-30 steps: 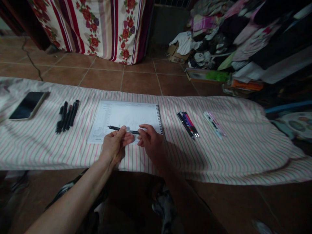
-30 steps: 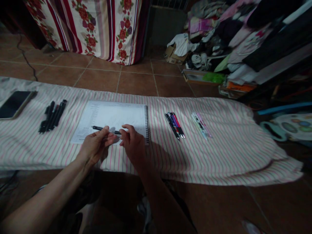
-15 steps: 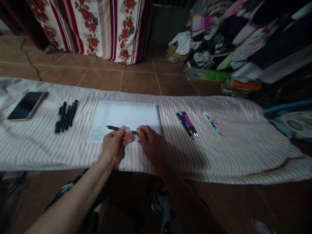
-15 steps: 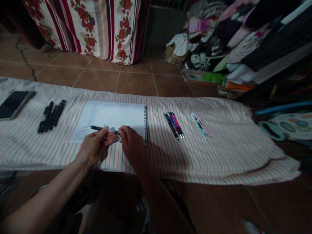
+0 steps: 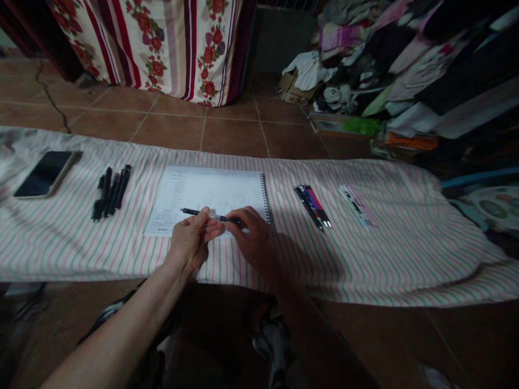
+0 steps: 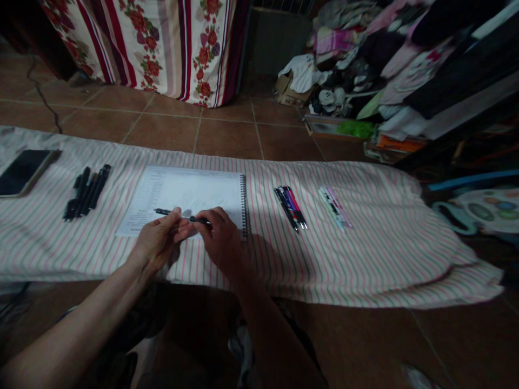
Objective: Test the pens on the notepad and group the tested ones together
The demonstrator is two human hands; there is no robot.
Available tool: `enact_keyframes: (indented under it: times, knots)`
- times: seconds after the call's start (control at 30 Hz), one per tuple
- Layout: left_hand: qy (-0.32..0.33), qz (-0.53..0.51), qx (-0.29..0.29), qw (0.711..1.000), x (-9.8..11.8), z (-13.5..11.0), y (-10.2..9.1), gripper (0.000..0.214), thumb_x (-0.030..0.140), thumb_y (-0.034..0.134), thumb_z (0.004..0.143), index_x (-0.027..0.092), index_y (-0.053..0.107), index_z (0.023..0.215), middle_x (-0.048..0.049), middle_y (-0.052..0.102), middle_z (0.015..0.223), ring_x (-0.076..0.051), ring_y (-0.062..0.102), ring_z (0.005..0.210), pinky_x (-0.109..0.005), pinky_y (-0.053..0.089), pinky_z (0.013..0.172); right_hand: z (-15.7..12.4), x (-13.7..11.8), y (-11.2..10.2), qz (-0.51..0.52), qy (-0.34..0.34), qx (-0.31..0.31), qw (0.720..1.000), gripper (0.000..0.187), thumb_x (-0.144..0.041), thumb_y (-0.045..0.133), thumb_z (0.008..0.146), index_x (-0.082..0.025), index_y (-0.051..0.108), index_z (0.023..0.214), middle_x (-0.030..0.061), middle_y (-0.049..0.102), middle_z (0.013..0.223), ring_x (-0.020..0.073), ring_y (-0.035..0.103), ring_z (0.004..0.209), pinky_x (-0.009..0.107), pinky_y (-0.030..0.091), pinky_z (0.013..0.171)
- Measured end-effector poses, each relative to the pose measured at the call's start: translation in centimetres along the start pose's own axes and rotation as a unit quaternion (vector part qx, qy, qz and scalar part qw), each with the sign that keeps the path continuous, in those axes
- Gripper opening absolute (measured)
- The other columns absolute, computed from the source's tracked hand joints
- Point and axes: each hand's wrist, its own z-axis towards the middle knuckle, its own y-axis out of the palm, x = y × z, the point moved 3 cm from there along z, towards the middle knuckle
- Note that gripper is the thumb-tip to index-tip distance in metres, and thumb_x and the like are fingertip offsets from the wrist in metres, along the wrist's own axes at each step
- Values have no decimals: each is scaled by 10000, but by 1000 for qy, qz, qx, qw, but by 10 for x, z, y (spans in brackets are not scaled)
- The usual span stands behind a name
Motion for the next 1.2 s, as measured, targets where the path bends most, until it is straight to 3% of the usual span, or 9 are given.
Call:
enact_keyframes:
  times: [0.13,0.2,0.37,0.5,0.6,0.77,1.03,1.2]
  knots:
    - [-7,7,4,1000,-2,-4,2,237,114,603,820,83,562,588,-58,629,515,-122,626,458,-190,532,475,-1,-1,3,22,74,-25,997,163,-298,487,893,-197,598,829,12,661,716,107,619,568,230,502,603]
    - [-12,7,-2,1000,-2,-3,3,243,118,598,824,80,569,586,-60,630,518,-120,624,459,-190,532,477,-3,1,6,68,118,-39,990,187,-351,481,895,-201,588,924,-5,662,681,97,616,515,210,502,552]
    - [-4,-7,-2,1000,1,1,0,268,113,567,846,77,577,581,-46,619,511,-102,616,446,-175,535,486,-5,12,5,162,149,20,975,504,-410,687,719,-202,487,1133,63,660,1004,124,667,647,234,539,559]
    - [-16,-6,-7,1000,0,0,0,266,121,569,848,68,586,588,-50,620,524,-108,630,460,-168,537,487,-3,11,3,174,121,-4,977,232,-313,649,766,-200,589,960,40,678,930,143,680,755,251,552,647]
    - [-20,-1,-22,1000,-3,-2,1,254,123,567,850,69,587,603,-53,622,536,-116,640,477,-162,531,477,-1,8,3,175,140,5,975,126,-299,639,777,-196,616,846,17,695,779,142,685,689,243,553,632]
    - [-34,-8,-7,999,-6,-4,1,241,121,554,859,77,578,623,-51,625,553,-118,647,502,-173,546,502,-2,6,6,136,193,25,971,189,-393,608,798,-205,597,781,-18,660,558,131,642,494,226,526,528]
    - [-27,-25,-22,999,-5,-5,3,209,99,573,840,107,555,632,-51,644,583,-124,664,550,-166,545,500,-4,4,4,44,176,14,983,291,-443,522,861,-204,601,715,-10,634,527,130,635,500,211,473,529]
    - [-37,-19,-20,999,-4,-6,2,218,85,571,838,117,537,624,-29,633,558,-91,620,468,-153,537,472,-3,3,1,-30,159,-19,987,319,-413,462,899,-192,602,716,7,648,586,125,611,523,221,437,535]
